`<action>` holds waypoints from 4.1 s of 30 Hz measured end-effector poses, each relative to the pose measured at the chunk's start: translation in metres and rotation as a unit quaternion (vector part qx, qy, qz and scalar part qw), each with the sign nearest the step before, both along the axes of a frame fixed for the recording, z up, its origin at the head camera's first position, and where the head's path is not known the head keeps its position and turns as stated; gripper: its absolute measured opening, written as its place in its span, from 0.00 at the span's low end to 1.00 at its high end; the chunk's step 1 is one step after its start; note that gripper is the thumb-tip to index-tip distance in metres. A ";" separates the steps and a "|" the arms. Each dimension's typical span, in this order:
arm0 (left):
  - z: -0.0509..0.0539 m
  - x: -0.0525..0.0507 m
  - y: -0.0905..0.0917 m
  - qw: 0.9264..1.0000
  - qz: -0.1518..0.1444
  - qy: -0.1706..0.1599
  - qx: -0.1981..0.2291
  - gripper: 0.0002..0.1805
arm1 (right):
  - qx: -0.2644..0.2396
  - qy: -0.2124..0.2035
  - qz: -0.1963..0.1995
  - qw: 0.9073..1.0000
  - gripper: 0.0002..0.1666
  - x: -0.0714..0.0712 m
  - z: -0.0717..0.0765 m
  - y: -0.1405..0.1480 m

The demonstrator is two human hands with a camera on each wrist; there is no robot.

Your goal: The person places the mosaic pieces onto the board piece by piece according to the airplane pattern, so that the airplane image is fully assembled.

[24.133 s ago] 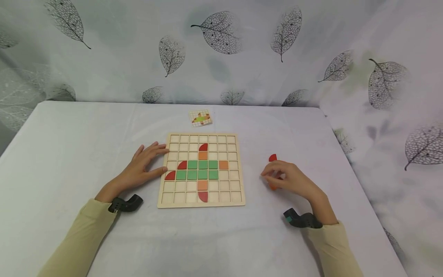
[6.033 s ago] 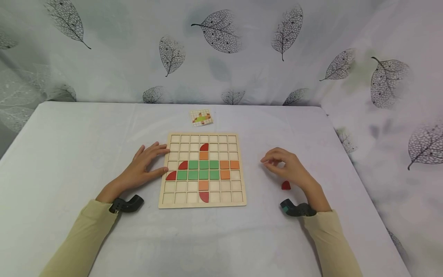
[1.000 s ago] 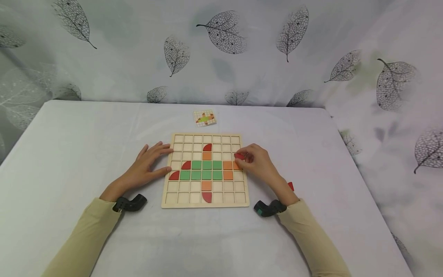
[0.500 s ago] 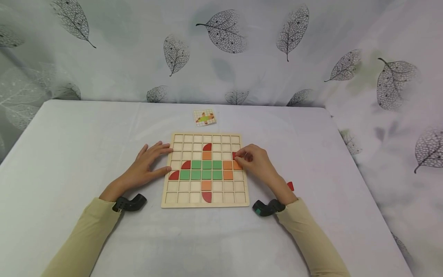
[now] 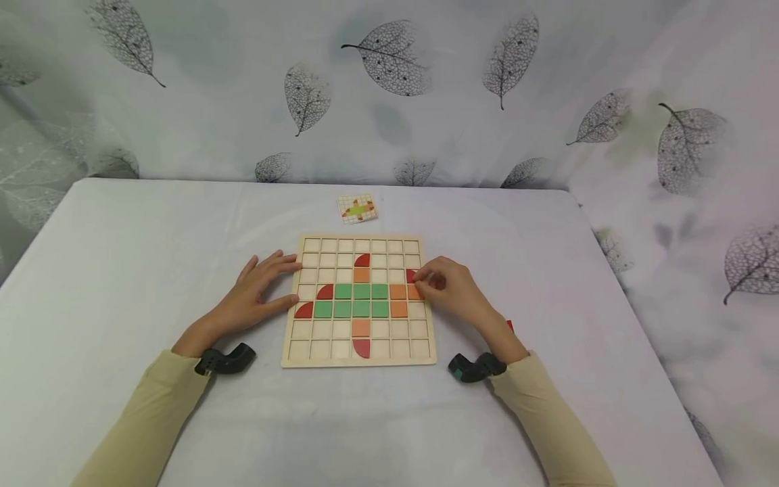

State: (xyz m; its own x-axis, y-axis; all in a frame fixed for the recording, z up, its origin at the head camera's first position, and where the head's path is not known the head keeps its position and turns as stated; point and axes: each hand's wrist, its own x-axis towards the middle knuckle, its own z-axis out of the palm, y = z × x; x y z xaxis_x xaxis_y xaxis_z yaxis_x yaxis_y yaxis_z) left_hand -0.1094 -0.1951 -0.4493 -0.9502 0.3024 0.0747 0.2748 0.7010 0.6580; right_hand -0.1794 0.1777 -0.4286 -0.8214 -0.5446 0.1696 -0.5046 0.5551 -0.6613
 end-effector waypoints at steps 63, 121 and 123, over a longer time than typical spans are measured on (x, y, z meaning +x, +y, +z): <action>-0.001 0.001 0.000 1.000 0.002 -0.001 -0.007 0.32 | 0.078 -0.074 0.009 0.994 0.07 0.020 0.021 0.098; -0.002 -0.001 0.000 1.000 0.002 -0.002 -0.010 0.32 | 0.052 -0.048 0.111 0.991 0.18 0.017 0.018 0.138; -0.002 -0.001 0.000 1.000 0.002 -0.002 -0.011 0.32 | 0.057 -0.048 0.104 0.992 0.17 0.018 0.018 0.137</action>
State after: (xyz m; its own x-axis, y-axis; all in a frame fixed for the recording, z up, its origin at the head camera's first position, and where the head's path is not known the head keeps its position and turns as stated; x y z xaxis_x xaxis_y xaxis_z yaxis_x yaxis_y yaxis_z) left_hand -0.1102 -0.1949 -0.4512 -0.9518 0.2999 0.0647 0.2696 0.7168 0.6431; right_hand -0.1615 0.3146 -0.4103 -0.6992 -0.7145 0.0239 -0.5534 0.5197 -0.6509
